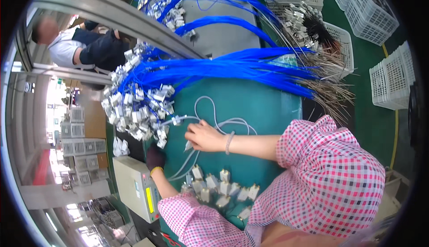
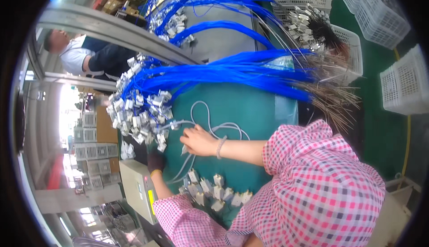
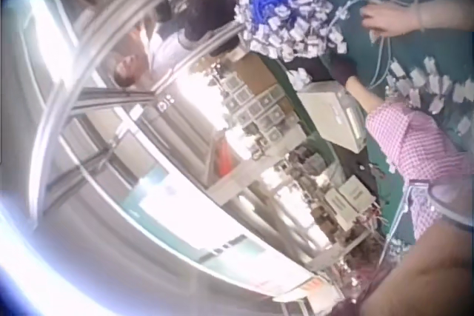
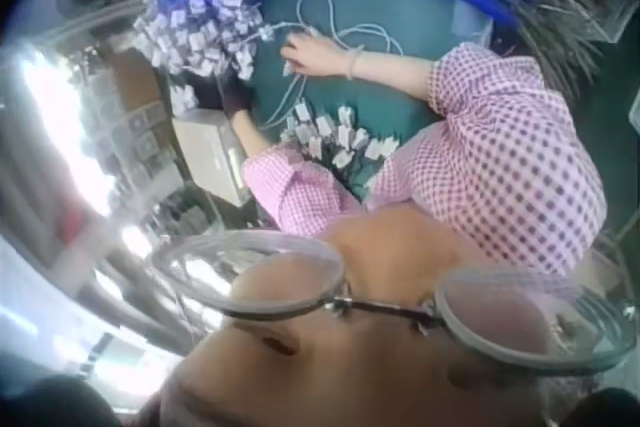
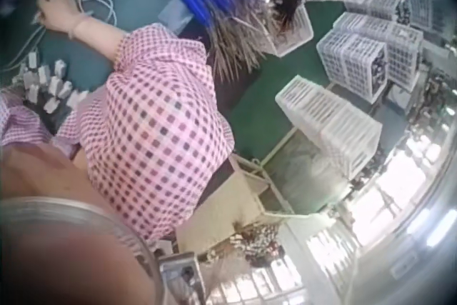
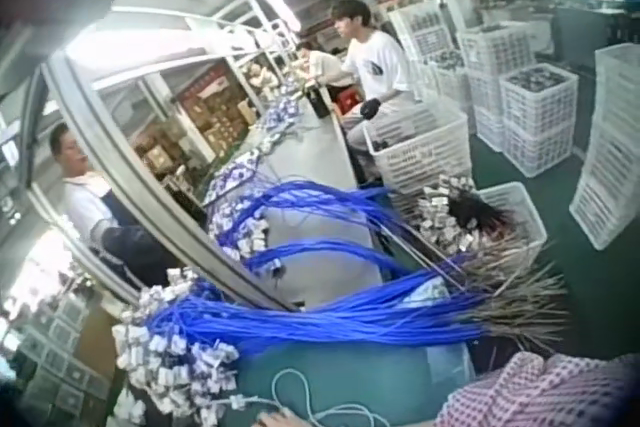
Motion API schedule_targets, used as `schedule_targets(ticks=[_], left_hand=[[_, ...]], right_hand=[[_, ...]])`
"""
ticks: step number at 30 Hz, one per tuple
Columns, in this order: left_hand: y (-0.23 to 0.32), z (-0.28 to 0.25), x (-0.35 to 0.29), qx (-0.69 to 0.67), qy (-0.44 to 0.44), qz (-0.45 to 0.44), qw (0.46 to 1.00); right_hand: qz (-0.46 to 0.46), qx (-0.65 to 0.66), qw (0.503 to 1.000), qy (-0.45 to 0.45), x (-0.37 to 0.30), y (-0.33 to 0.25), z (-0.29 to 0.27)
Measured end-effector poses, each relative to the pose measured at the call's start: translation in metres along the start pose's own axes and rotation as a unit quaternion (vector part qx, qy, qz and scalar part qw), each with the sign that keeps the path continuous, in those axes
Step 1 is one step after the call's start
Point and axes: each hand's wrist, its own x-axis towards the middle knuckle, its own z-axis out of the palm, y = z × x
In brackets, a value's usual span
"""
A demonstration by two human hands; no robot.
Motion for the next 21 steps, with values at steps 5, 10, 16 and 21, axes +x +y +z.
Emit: schedule_targets(ticks=[5,10,16,21], left_hand=[[0.005,0.003,0.013,0.039,0.002,-0.094,0.995],[-0.022,0.016,0.036,0.051,0.004,-0.032,0.998],[-0.029,0.003,0.041,-0.059,0.050,-0.176,0.981],[-0.018,-0.002,0.032,-0.118,0.145,-0.155,0.970]], right_hand=[[0.025,0.085,0.996,0.003,0.002,0.002,-0.001],[0.001,0.061,0.995,0.074,0.005,0.000,0.003],[-0.003,0.100,0.994,0.031,0.015,-0.007,0.005],[0.014,0.101,0.994,0.035,0.015,-0.009,0.007]])
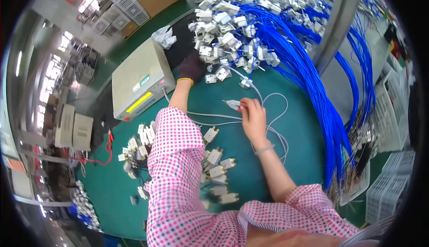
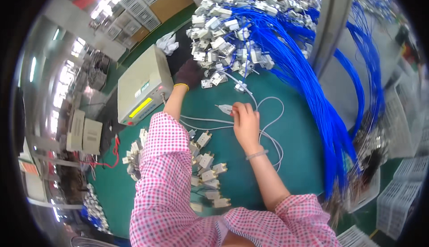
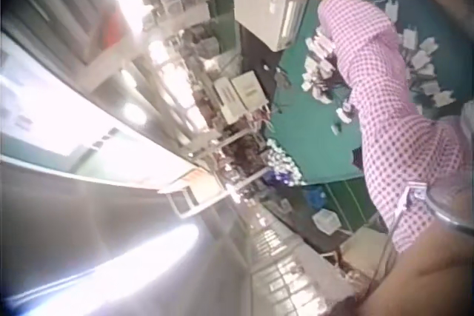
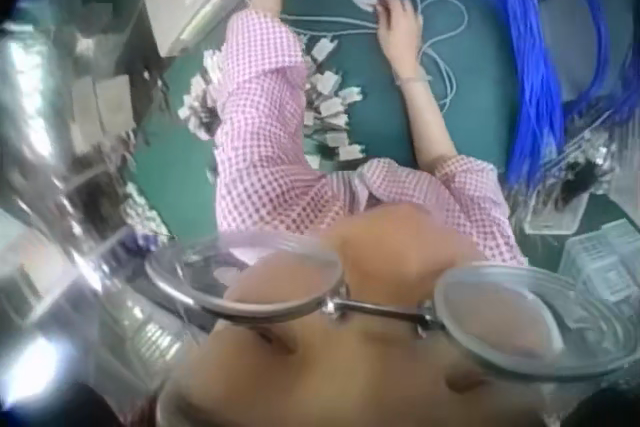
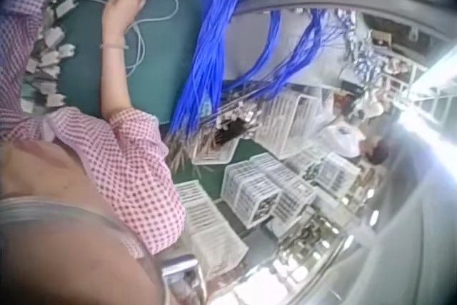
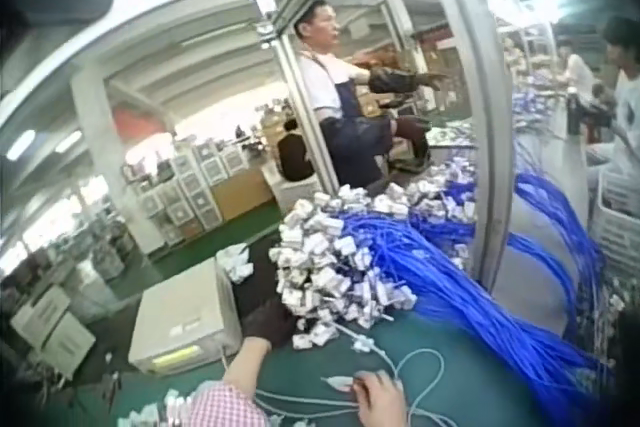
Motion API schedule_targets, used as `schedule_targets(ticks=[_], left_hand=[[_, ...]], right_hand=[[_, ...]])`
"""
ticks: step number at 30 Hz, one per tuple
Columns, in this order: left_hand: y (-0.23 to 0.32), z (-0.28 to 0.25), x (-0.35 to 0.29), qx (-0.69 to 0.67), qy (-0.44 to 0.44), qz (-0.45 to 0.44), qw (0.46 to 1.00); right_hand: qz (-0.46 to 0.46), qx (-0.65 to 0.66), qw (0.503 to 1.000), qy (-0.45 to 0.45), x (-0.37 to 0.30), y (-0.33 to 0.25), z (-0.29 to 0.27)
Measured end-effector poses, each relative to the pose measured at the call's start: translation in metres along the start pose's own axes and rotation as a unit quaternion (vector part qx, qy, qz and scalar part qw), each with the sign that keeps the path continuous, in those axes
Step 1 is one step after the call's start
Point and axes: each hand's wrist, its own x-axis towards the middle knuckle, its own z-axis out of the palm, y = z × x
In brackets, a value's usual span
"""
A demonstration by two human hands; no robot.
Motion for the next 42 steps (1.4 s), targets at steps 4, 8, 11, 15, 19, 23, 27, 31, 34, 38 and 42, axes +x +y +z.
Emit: schedule_targets(ticks=[4,8,11,15,19,23,27,31,34,38,42], left_hand=[[-0.001,-0.002,0.002,0.002,-0.007,-0.045,0.999],[-0.009,-0.014,0.006,0.005,-0.018,-0.037,0.999],[-0.008,-0.024,0.012,0.055,-0.149,-0.066,0.985],[0.006,-0.025,0.011,0.116,-0.243,-0.020,0.963],[0.019,-0.016,-0.012,0.183,-0.203,0.038,0.961],[0.012,-0.023,-0.038,-0.036,-0.163,0.127,0.978],[0.019,-0.016,-0.043,-0.036,-0.115,0.130,0.984],[0.023,-0.014,-0.043,0.071,-0.025,0.202,0.977],[0.017,-0.033,-0.050,0.079,-0.007,0.179,0.981],[0.014,-0.084,-0.076,0.047,0.068,0.173,0.981],[0.035,-0.134,-0.158,-0.207,0.026,0.048,0.977]], right_hand=[[0.017,-0.004,1.000,-0.007,0.002,0.000,0.001],[0.024,-0.004,1.000,-0.011,0.002,-0.001,0.001],[0.017,-0.007,1.000,-0.004,0.002,-0.002,0.001],[0.024,-0.003,1.000,-0.016,0.001,-0.003,0.001],[0.020,-0.002,1.000,-0.012,0.000,-0.002,0.002],[0.025,-0.012,1.000,-0.015,0.000,-0.003,0.001],[0.030,-0.007,0.999,-0.018,-0.001,-0.003,0.001],[0.047,0.001,0.999,-0.004,-0.001,0.001,0.004],[0.063,0.056,0.996,-0.005,-0.001,0.000,0.004],[0.000,0.083,0.996,-0.042,-0.001,-0.023,-0.009],[-0.113,0.100,0.983,-0.109,-0.001,-0.077,-0.029]])
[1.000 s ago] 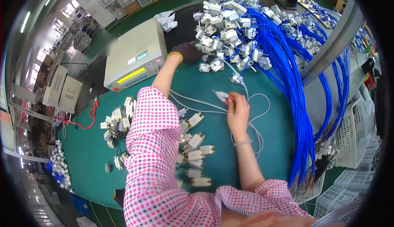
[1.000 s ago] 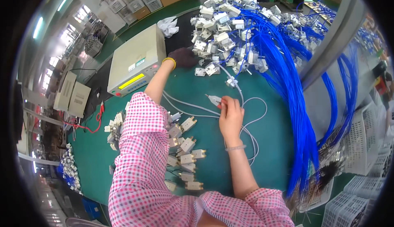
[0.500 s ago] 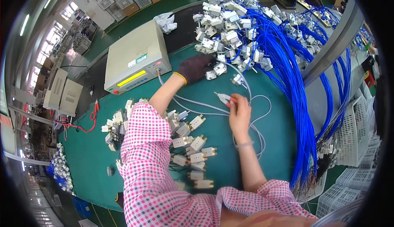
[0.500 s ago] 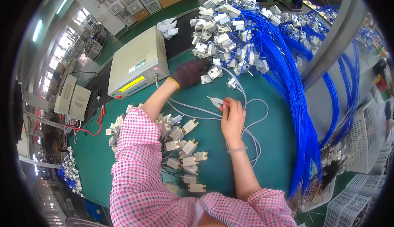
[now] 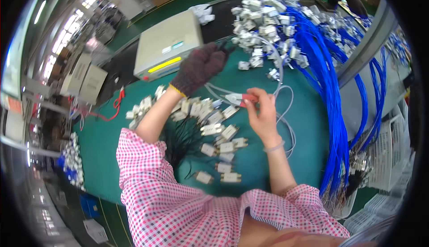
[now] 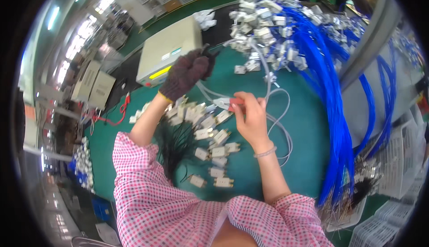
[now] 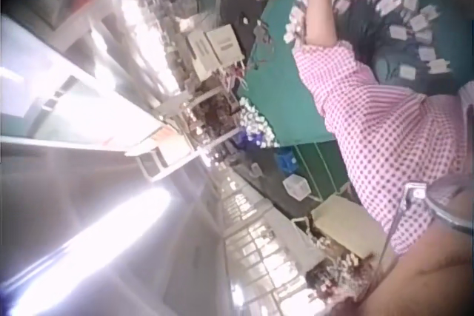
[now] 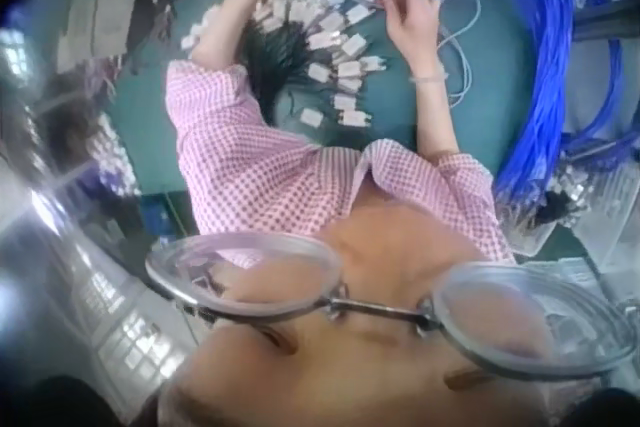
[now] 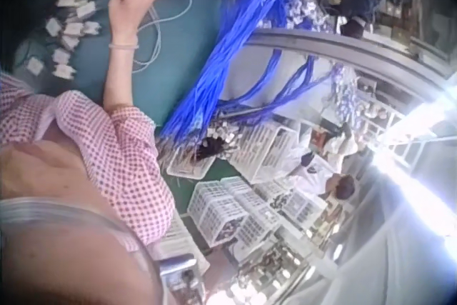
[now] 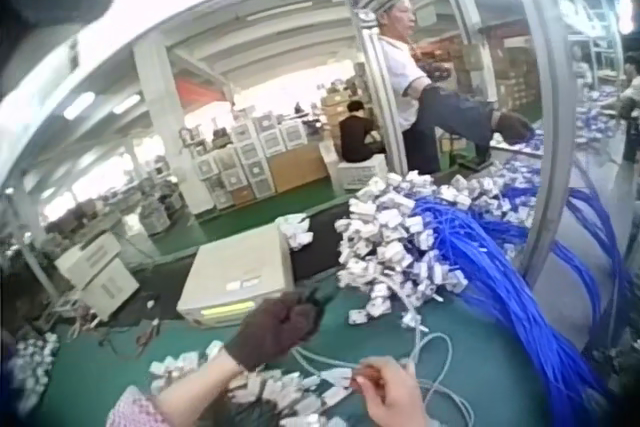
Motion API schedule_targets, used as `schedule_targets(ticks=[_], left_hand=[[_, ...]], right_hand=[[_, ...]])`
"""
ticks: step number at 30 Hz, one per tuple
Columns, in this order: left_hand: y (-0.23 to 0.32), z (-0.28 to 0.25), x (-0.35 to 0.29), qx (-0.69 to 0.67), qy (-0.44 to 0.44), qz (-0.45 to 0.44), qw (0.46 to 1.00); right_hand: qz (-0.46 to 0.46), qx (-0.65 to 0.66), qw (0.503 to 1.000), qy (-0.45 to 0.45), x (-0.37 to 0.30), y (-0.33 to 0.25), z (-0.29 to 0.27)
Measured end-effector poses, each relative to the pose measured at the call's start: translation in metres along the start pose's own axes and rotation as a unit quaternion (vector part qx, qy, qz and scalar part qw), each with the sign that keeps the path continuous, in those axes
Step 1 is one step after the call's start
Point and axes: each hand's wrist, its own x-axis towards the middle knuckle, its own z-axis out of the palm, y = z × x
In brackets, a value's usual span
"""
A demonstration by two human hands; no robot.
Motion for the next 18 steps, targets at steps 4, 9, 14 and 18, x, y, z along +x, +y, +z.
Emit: schedule_targets(ticks=[4,9,14,18], left_hand=[[0.059,-0.008,-0.108,-0.195,0.036,-0.068,0.978],[0.100,-0.005,-0.217,-0.402,0.301,-0.251,0.828],[0.111,0.019,-0.292,-0.058,0.391,-0.133,0.909],[0.126,0.050,-0.343,-0.483,0.232,-0.368,0.760]], right_hand=[[-0.072,0.112,0.990,-0.054,0.009,-0.068,-0.004],[-0.381,0.065,0.922,-0.006,-0.018,-0.127,0.007],[-0.232,0.239,0.860,-0.386,-0.071,-0.137,0.022],[0.117,0.533,0.699,-0.463,-0.095,-0.139,0.032]])
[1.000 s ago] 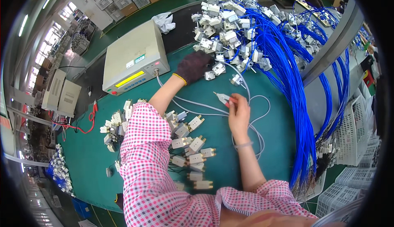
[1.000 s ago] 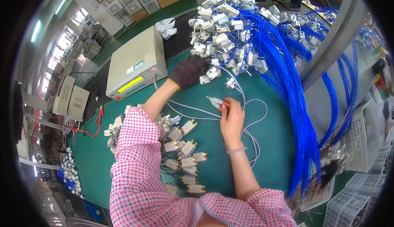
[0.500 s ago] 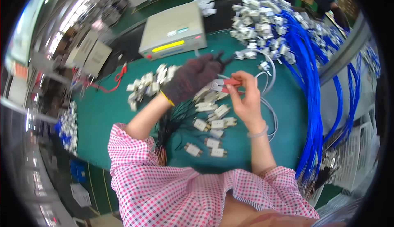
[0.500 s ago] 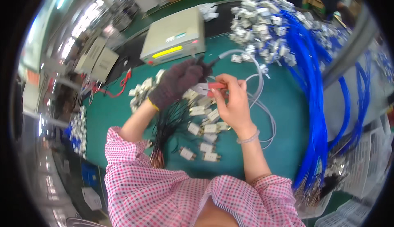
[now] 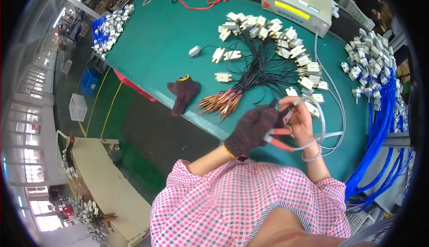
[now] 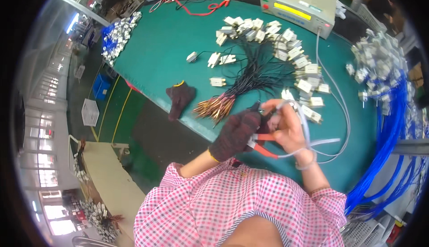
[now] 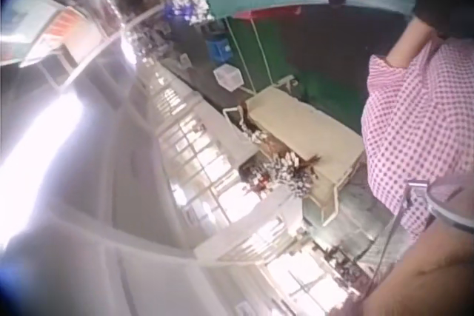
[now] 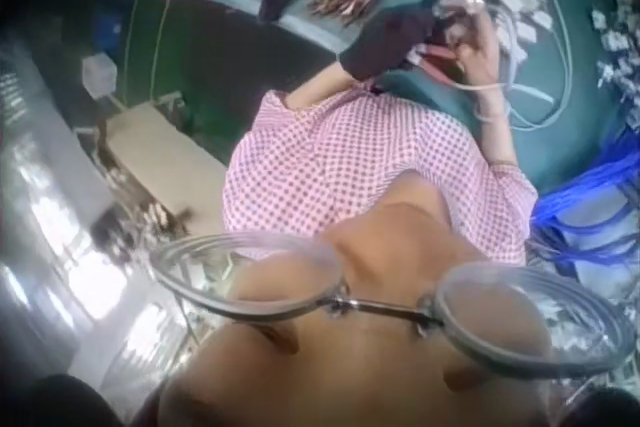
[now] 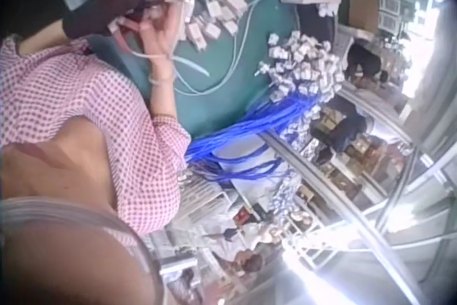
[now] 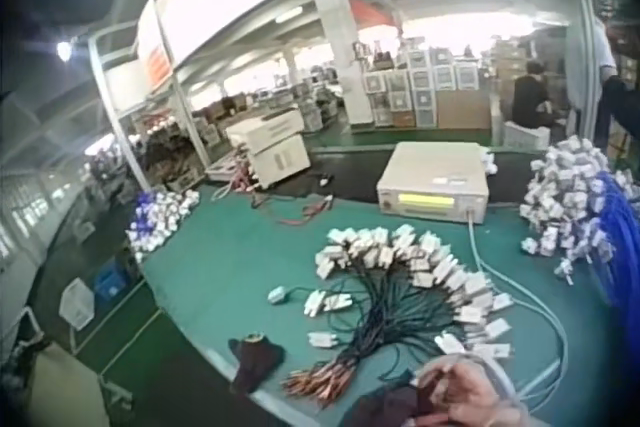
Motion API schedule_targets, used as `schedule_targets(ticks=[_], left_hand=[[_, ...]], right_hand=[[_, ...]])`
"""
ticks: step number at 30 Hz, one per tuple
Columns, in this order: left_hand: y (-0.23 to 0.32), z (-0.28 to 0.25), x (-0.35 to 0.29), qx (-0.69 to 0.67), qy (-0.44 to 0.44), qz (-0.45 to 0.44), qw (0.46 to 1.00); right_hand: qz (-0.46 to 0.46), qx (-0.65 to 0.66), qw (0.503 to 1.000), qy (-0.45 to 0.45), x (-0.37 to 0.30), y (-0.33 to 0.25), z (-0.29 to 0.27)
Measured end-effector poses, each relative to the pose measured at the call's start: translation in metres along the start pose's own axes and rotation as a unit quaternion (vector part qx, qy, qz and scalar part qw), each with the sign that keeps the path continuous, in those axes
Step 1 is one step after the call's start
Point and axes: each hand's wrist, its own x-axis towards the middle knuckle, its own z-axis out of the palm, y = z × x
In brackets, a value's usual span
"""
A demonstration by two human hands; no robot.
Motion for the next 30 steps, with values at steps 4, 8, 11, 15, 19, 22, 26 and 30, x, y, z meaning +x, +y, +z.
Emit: schedule_targets(ticks=[4,8,11,15,19,22,26,30], left_hand=[[-0.013,-0.009,-0.011,-0.129,0.087,0.142,0.978],[-0.002,-0.031,-0.009,-0.128,0.187,0.155,0.962],[0.006,-0.045,-0.002,-0.156,0.264,0.105,0.946],[0.011,-0.066,0.010,0.447,0.342,0.453,0.692],[-0.002,-0.056,0.007,0.505,0.222,0.535,0.640],[-0.014,-0.048,0.007,0.279,0.211,0.405,0.845],[-0.027,-0.053,0.008,0.004,0.166,0.195,0.967],[-0.039,-0.062,0.006,0.013,0.053,0.204,0.977]], right_hand=[[0.097,-0.169,0.981,-0.020,0.017,0.015,0.015],[0.126,-0.095,0.987,0.012,0.034,0.024,0.033],[0.173,-0.143,0.974,-0.008,0.038,0.023,0.043],[0.148,0.218,0.964,-0.020,0.044,0.018,0.055],[0.310,0.147,0.925,0.164,0.062,0.035,0.062],[0.253,0.034,0.964,0.072,0.050,0.031,0.049],[0.118,0.015,0.993,0.000,0.029,0.035,0.040],[0.111,0.063,0.992,-0.001,0.024,0.040,0.042]])
